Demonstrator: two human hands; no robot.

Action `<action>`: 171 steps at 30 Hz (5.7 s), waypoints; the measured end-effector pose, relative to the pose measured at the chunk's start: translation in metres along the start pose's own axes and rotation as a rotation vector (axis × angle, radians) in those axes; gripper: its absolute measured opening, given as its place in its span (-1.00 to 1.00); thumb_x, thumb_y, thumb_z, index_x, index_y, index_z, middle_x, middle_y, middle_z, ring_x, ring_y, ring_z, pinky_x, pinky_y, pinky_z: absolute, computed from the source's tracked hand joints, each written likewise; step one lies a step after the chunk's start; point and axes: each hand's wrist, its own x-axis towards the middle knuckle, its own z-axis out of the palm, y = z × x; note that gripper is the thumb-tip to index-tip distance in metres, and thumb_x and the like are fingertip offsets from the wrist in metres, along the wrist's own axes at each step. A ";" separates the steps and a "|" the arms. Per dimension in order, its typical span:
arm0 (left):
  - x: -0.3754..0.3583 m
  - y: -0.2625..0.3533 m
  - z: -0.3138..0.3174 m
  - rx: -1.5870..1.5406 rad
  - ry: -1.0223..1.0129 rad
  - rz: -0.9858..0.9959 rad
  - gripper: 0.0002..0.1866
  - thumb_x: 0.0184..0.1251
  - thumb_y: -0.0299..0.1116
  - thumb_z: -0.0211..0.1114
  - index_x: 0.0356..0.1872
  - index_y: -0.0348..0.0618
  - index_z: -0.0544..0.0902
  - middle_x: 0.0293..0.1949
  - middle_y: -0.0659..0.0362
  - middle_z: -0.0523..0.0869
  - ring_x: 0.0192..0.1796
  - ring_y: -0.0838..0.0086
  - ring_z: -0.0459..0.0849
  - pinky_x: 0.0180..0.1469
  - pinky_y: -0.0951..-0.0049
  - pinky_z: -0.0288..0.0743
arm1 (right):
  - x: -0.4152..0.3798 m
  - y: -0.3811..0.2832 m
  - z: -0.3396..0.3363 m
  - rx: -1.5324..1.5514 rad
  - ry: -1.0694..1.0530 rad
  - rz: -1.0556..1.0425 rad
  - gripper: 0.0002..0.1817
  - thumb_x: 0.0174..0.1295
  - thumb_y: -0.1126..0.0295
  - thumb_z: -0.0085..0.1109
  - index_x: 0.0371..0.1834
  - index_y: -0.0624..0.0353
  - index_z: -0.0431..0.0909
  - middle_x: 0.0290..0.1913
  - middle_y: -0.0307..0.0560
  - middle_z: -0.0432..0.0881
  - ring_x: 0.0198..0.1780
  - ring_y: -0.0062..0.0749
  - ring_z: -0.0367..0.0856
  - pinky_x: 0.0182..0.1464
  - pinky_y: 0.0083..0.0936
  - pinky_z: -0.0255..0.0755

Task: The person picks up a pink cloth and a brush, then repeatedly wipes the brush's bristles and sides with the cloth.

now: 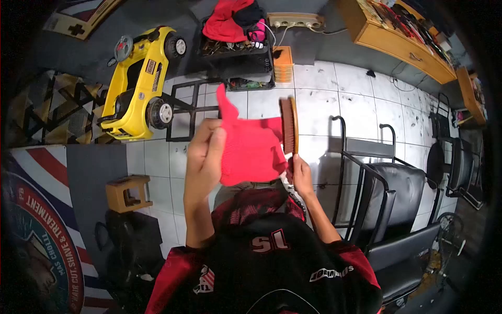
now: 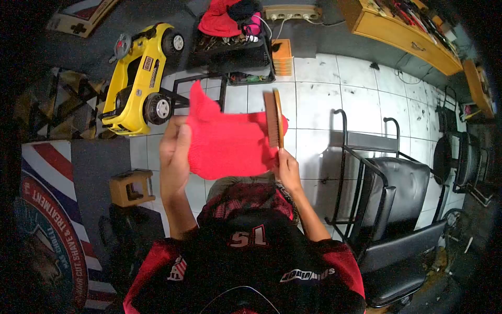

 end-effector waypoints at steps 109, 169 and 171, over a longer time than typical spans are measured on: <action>-0.011 0.020 0.007 0.275 0.064 0.014 -0.87 0.19 -0.46 0.22 -0.31 -0.32 0.62 -0.62 0.24 0.57 -0.54 0.73 0.43 -0.48 0.67 0.31 | -0.008 -0.089 0.026 0.203 -0.152 -0.216 -0.40 0.37 0.24 -0.14 0.42 0.09 -0.06 -0.40 -0.30 0.43 -0.52 -0.71 0.22 -0.46 -0.73 0.24; 0.000 0.044 0.018 0.167 0.084 0.186 -0.82 0.33 -0.41 0.05 -0.18 -0.33 0.49 -0.40 0.19 0.58 -0.35 0.68 0.44 -0.29 0.65 0.32 | 0.012 -0.054 0.035 -0.263 -0.222 -0.416 -0.47 0.29 0.33 0.00 0.33 0.06 0.17 -0.10 0.33 0.54 -0.20 -0.10 0.64 -0.14 -0.43 0.41; -0.003 0.058 0.014 0.031 0.228 0.228 -0.83 0.33 -0.44 0.03 -0.21 -0.35 0.50 -0.36 0.22 0.54 -0.31 0.67 0.40 -0.22 0.67 0.28 | 0.051 0.041 0.024 -0.585 -0.143 -0.341 -0.52 0.28 0.11 -0.03 0.26 -0.05 0.29 -0.38 0.30 0.57 -0.33 0.09 0.58 -0.26 -0.17 0.42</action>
